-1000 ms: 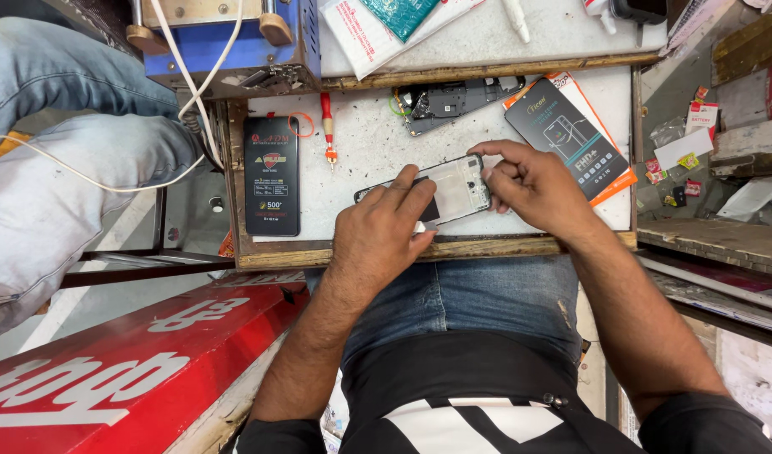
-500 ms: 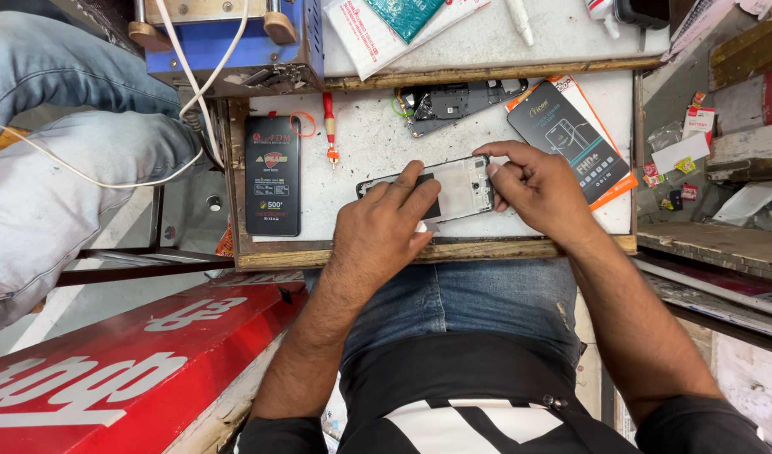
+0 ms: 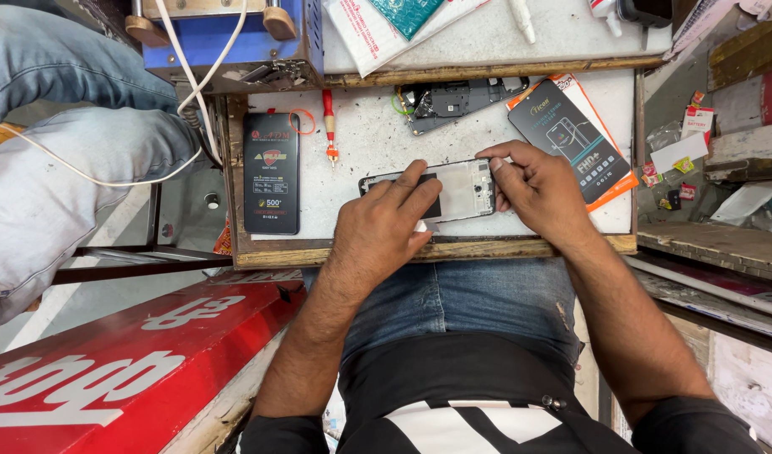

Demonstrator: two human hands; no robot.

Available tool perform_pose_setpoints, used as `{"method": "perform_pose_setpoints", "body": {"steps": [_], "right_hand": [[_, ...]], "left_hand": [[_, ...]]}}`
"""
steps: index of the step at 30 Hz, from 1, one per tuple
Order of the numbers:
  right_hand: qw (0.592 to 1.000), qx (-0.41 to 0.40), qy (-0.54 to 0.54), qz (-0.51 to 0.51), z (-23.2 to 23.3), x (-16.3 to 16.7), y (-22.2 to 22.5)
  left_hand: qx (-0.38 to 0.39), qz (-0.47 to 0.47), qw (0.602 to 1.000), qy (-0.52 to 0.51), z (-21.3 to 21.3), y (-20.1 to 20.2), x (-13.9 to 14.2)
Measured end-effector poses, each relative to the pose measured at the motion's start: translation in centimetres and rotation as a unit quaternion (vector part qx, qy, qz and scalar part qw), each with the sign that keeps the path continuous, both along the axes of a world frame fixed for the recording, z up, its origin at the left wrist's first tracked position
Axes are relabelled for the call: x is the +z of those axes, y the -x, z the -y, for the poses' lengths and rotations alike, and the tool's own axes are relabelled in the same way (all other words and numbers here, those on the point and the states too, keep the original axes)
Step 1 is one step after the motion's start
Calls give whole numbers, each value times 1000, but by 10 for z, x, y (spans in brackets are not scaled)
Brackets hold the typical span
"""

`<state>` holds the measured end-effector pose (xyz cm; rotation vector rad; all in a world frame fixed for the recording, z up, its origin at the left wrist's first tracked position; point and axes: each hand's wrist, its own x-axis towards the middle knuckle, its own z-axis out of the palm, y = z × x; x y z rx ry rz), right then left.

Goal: The person repairs a smartphone at a workbench. They handle the disassembled phone body, peel a protective backing from a new screen or panel, align and press it onto the phone frame, and press along the edges to seat it, working with the phone parts and a small tool on the bench.

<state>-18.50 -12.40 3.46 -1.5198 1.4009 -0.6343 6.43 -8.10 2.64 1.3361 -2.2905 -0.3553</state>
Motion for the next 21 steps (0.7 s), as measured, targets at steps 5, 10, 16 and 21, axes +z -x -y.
{"method": "perform_pose_setpoints", "body": {"steps": [5,10,16,21], "right_hand": [[1000,21,-11,6,-4,0,0],[996,-16,-72,57,-9,0,0],[999,-23,-43,10,-12,5,0],[999,-35,-15,-21,-15,8,-2]], "left_hand": [[-5,-12,1000,-26,6,-3,-2],[13,-66,997,-29,10,-3,-4],[26,-311,948,-70,7,-6,-24],[68,-385,913,-120,-1,-2,-46]]}}
